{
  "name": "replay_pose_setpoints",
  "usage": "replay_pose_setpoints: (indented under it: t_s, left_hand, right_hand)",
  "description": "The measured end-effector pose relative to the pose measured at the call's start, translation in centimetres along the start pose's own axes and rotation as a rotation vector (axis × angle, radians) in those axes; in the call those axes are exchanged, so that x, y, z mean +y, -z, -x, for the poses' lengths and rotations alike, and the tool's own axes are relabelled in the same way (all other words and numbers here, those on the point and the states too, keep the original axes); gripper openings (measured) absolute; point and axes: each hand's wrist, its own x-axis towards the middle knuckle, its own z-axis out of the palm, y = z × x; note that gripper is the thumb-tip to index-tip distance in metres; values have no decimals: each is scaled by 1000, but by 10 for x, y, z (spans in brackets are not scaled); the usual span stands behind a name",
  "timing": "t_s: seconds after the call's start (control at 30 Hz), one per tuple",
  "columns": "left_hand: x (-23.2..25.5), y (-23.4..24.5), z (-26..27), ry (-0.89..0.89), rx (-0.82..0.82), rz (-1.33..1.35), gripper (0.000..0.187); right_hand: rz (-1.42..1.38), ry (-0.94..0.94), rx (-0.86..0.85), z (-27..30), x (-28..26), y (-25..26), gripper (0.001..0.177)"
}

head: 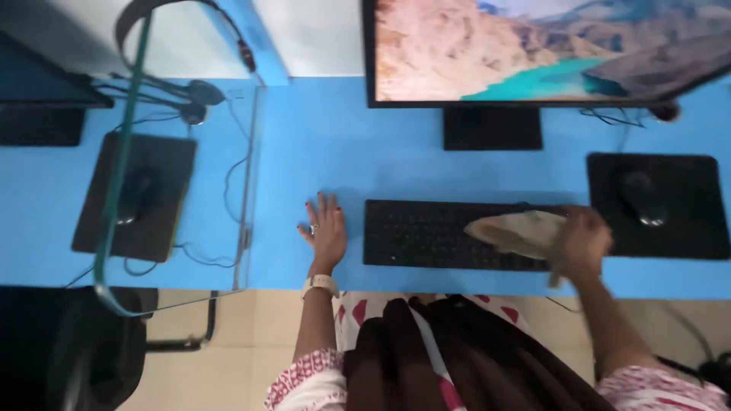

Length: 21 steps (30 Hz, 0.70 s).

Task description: Cleaning a computer workstation, including headphones, mouse, mousepad, keyboard, and monitor using a cloth.

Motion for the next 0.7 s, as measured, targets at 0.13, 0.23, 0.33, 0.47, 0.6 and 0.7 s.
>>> replay_pose_setpoints:
  t_s: [0.13,0.23,0.33,0.47,0.6,0.7]
  left_hand:
    - [55,-10,26,65,6,226,68]
    - [58,-45,26,102,-70,478,80]
    - [76,-13,27,254,-121,528,81]
    - [78,29,19,543,-158,931,98]
    - [83,56,2,433,-114,1003,100]
    - [81,48,-21,443,-127,1067,101]
  right_hand:
    - [-29,-373,24,-50,110,69,32]
    - [-97,-341,-236,-63,138,79,34]
    - [-40,-290,-267,-52,104,73,33]
    - [-132,-330,-312,-65,91,59,36]
    - [-219,-193,-315,-90,66,28,36]
    - [-75,-256,-256,-97,20,21,41]
